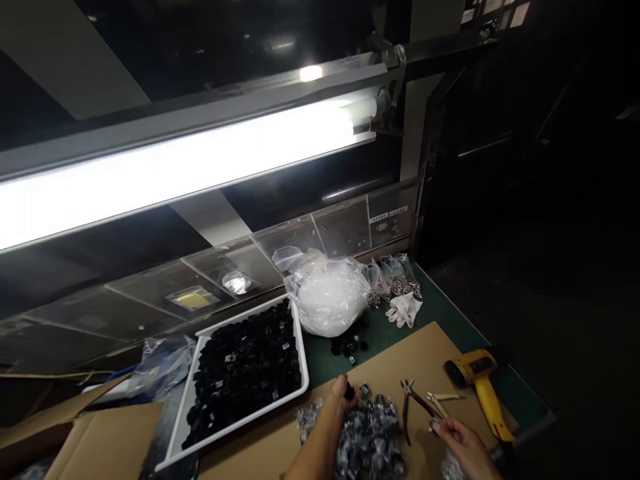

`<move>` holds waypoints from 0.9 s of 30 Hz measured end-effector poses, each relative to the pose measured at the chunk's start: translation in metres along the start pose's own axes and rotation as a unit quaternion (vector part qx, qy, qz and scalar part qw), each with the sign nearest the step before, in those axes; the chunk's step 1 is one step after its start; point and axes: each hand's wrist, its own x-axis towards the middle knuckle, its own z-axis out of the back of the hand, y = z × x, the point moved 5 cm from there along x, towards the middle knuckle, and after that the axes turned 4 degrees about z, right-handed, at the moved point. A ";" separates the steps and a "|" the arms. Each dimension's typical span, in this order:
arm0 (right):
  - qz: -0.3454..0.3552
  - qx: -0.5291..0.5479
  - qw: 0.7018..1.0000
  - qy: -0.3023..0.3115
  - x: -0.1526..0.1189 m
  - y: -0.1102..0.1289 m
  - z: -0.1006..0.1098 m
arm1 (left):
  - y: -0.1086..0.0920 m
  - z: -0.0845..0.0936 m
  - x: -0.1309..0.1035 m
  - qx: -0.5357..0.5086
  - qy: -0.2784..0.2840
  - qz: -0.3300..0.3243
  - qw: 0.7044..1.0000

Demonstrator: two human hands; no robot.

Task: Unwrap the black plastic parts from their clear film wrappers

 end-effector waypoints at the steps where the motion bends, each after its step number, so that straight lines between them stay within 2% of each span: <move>1: -0.004 0.001 1.000 0.005 -0.004 0.003 -0.001 | -0.001 0.006 0.009 -0.025 -0.033 0.012 0.999; 3: -0.008 -0.003 1.000 0.014 -0.012 0.011 -0.004 | -0.009 0.013 0.024 -0.049 -0.075 0.014 0.996; 5: -0.005 -0.015 1.000 0.022 -0.019 0.019 -0.010 | -0.017 0.017 0.032 -0.067 -0.090 0.016 0.994; 8: 0.015 -0.031 0.999 0.036 -0.027 0.035 -0.026 | -0.016 0.021 0.025 -0.070 -0.090 0.022 0.993; 10: 0.031 -0.032 0.998 0.048 -0.030 0.048 -0.039 | -0.003 0.023 0.007 -0.067 -0.079 0.016 0.995; 12: 0.041 -0.023 0.997 0.067 -0.031 0.059 -0.053 | 0.019 0.019 -0.018 -0.061 -0.028 0.010 0.998; 13: 0.043 -0.016 0.996 0.080 -0.032 0.065 -0.061 | 0.033 0.015 -0.032 -0.057 0.016 0.013 0.998; 15: 0.050 -0.006 0.992 0.115 -0.032 0.075 -0.076 | 0.064 -0.001 -0.061 -0.044 0.149 0.046 0.987; 17: 0.082 -0.019 0.986 0.142 -0.034 0.086 -0.089 | 0.089 -0.014 -0.087 -0.070 0.234 0.075 0.967; 18: 0.106 -0.039 0.982 0.150 -0.036 0.093 -0.094 | 0.098 -0.018 -0.096 -0.096 0.257 0.083 0.958; 20: 0.157 -0.088 0.971 0.159 -0.041 0.107 -0.102 | 0.107 -0.024 -0.110 -0.154 0.275 0.086 0.945; 22: 0.188 -0.120 0.960 0.169 -0.047 0.119 -0.107 | 0.107 -0.024 -0.118 -0.205 0.263 0.067 0.940; 27: 0.202 -0.122 0.952 0.195 -0.049 0.137 -0.104 | 0.097 -0.013 -0.135 -0.243 0.216 -0.008 0.946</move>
